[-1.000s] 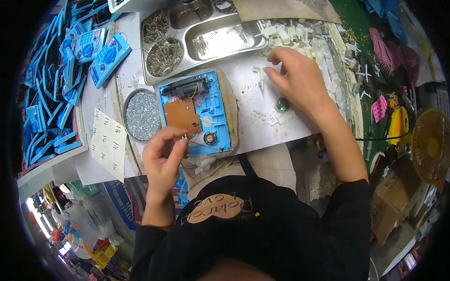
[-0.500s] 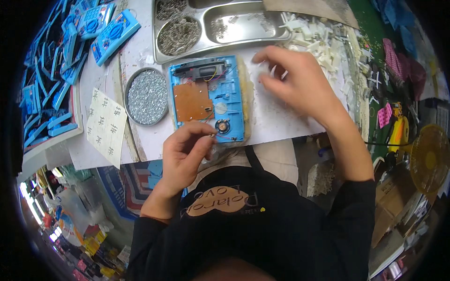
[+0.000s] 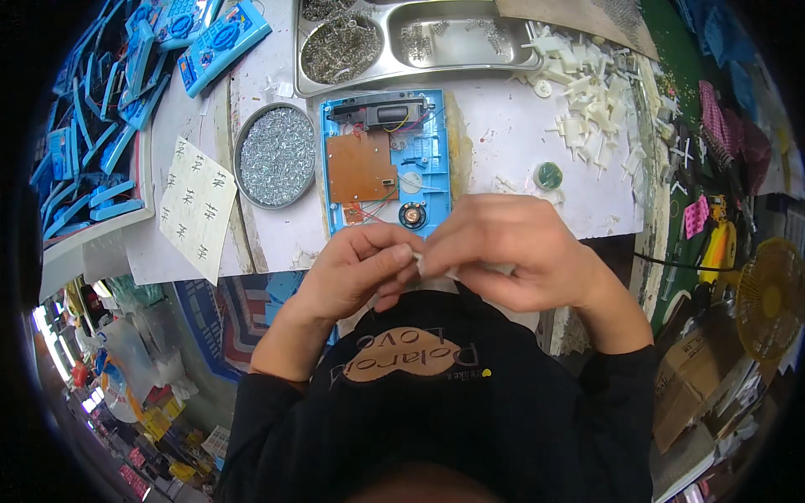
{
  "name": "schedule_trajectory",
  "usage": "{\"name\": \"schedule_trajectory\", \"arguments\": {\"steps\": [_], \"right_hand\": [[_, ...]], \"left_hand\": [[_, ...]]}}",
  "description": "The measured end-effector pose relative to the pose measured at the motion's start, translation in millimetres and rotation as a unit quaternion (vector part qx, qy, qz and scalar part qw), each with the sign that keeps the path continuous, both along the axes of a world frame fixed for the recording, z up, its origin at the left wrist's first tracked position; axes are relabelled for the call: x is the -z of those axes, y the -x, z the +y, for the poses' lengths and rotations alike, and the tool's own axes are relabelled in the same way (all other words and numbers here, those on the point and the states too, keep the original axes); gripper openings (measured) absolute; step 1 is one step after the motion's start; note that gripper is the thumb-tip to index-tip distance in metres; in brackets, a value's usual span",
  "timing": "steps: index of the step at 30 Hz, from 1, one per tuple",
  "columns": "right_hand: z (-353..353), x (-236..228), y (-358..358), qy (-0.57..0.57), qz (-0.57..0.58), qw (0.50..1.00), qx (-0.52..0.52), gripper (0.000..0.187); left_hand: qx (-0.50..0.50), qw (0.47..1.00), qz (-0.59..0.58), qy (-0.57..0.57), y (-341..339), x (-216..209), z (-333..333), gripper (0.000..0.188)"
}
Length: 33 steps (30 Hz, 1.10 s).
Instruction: Assembling and soldering components inside a blue electronic device housing.
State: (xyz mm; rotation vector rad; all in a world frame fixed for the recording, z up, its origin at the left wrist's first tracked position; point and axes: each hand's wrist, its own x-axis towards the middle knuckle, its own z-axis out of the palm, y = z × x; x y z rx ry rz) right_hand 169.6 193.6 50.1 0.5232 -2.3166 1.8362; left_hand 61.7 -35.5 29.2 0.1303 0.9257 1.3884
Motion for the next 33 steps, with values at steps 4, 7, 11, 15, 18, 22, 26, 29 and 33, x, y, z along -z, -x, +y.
{"name": "schedule_trajectory", "arguments": {"steps": [4,7,11,15,18,22,26,29,33], "right_hand": [[-6,-7,1,0.000,0.018,0.996,-0.083,0.031],[-8,-15,-6,-0.089,-0.002,0.996,-0.014,0.036],[0,-14,-22,-0.137,-0.088,0.983,0.089,0.041],[9,28,-46,0.128,-0.164,0.961,0.181,0.043],[11,53,-55,0.400,-0.164,0.880,0.196,0.050],[12,69,-56,0.513,-0.136,0.836,0.138,0.052],[14,65,-51,0.481,-0.119,0.855,0.151,0.047],[19,57,-47,0.426,-0.141,0.874,0.186,0.042],[28,45,-37,0.325,-0.198,0.899,0.218,0.036]], "left_hand": [[0.135,0.989,-0.059,0.021,12,-1,-4,0.025],[0.162,0.981,-0.103,0.021,18,-2,-4,0.026],[0.149,0.986,0.058,0.040,24,-19,12,0.033],[0.177,0.900,0.397,-0.002,41,-23,36,0.033],[0.095,0.669,0.732,-0.085,50,1,51,0.020],[0.176,0.517,0.837,-0.034,34,8,53,0.009],[0.157,0.518,0.840,-0.024,25,15,58,0.007],[0.128,0.525,0.842,-0.010,23,17,62,0.008],[0.054,0.568,0.821,-0.037,27,17,61,0.009]]}}
